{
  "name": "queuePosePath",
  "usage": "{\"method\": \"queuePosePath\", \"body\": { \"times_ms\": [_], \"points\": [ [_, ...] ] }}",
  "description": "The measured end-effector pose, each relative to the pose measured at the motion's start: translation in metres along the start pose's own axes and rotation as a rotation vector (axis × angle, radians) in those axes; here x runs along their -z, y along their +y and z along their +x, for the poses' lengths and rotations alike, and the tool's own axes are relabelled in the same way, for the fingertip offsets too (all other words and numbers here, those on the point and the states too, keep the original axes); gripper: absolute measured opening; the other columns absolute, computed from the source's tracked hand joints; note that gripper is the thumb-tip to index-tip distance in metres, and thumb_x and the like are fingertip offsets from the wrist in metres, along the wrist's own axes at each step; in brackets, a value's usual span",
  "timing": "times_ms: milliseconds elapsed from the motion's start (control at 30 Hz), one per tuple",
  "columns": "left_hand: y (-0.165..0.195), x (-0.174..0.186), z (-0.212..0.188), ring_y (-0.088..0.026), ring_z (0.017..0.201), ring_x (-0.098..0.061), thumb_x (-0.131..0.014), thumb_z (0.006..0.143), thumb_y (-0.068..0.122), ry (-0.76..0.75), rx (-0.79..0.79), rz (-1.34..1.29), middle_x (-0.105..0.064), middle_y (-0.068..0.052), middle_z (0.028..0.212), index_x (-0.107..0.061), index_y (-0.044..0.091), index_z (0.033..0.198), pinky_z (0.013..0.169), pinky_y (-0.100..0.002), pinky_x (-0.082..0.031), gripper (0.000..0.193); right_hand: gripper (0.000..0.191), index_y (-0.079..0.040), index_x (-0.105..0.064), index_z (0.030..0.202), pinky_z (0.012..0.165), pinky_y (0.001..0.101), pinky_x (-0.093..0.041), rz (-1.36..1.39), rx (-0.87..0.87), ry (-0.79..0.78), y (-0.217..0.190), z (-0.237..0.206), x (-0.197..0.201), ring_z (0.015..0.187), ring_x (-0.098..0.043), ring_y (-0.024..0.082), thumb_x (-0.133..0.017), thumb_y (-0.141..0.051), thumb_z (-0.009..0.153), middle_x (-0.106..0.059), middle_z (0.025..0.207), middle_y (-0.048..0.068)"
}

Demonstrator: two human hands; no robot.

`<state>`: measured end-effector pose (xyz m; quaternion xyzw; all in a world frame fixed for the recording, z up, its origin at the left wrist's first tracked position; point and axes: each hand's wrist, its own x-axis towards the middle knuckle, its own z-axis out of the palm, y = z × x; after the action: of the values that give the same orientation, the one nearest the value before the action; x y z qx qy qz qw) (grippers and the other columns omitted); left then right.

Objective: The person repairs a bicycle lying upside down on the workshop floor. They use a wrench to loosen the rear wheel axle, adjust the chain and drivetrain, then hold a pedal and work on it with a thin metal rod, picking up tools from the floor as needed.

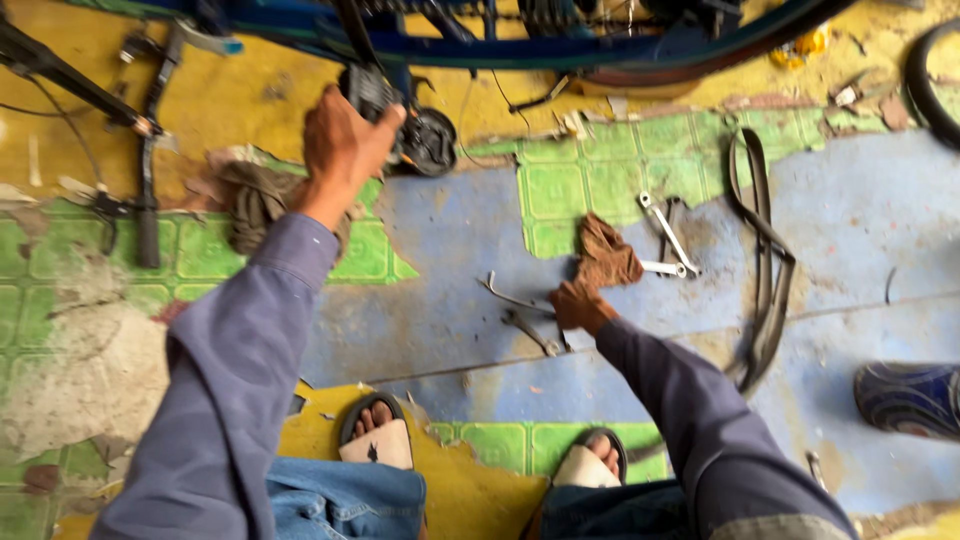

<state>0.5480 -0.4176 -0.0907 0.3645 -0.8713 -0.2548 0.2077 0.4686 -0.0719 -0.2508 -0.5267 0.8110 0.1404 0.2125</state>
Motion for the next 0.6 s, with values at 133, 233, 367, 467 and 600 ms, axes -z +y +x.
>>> {"method": "queuePosePath", "body": {
  "times_ms": [133,233,367,467,600],
  "points": [
    [0.006,0.004,-0.003,-0.044,0.101,-0.066,-0.085,0.081,0.05,-0.013,0.021,-0.019,-0.07,-0.028,0.106,-0.061,-0.007,0.109,0.087,-0.051,-0.054,0.067,0.032,-0.011,-0.071,0.102,0.073,0.0475,-0.054,-0.093,0.051,-0.087,-0.008,-0.007,0.008,0.089,-0.072,0.031,-0.071,-0.019,0.071,-0.073,0.099,0.013],
    [0.011,0.012,-0.006,-0.039,0.084,-0.071,-0.084,0.083,0.048,-0.082,0.082,-0.122,-0.073,-0.026,0.099,-0.062,-0.008,0.107,0.071,-0.047,-0.058,0.064,0.027,-0.01,-0.072,0.099,0.071,0.0454,-0.054,-0.026,0.031,-0.062,-0.009,-0.007,0.011,0.084,-0.073,0.031,-0.068,-0.015,0.073,-0.073,0.095,0.013],
    [0.012,0.027,-0.006,-0.025,0.059,-0.073,-0.078,0.085,0.041,-0.359,0.365,-0.558,-0.074,-0.014,0.093,-0.066,-0.001,0.108,0.043,-0.036,-0.054,0.049,0.022,-0.011,-0.074,0.097,0.068,0.0434,-0.055,-0.01,0.051,-0.069,-0.008,-0.003,0.011,0.078,-0.072,0.032,-0.06,-0.012,0.08,-0.072,0.088,0.014],
    [0.008,0.037,-0.002,-0.024,0.057,-0.072,-0.077,0.086,0.038,-0.489,0.41,-0.741,-0.075,-0.011,0.088,-0.071,0.003,0.11,0.042,-0.035,-0.052,0.043,0.021,-0.011,-0.071,0.099,0.059,0.0409,-0.056,-0.079,0.008,-0.116,0.003,0.001,0.013,0.066,-0.067,0.026,-0.056,-0.015,0.084,-0.07,0.083,0.013],
    [0.001,0.042,0.004,-0.021,0.066,-0.073,-0.074,0.086,0.041,-0.579,0.462,-0.804,-0.075,-0.012,0.093,-0.074,0.008,0.115,0.053,-0.037,-0.053,0.044,0.019,-0.011,-0.067,0.099,0.048,0.0391,-0.052,-0.065,-0.101,-0.078,0.027,0.0,0.019,0.053,-0.059,0.019,-0.051,-0.012,0.088,-0.067,0.074,0.011]
  ]
}}
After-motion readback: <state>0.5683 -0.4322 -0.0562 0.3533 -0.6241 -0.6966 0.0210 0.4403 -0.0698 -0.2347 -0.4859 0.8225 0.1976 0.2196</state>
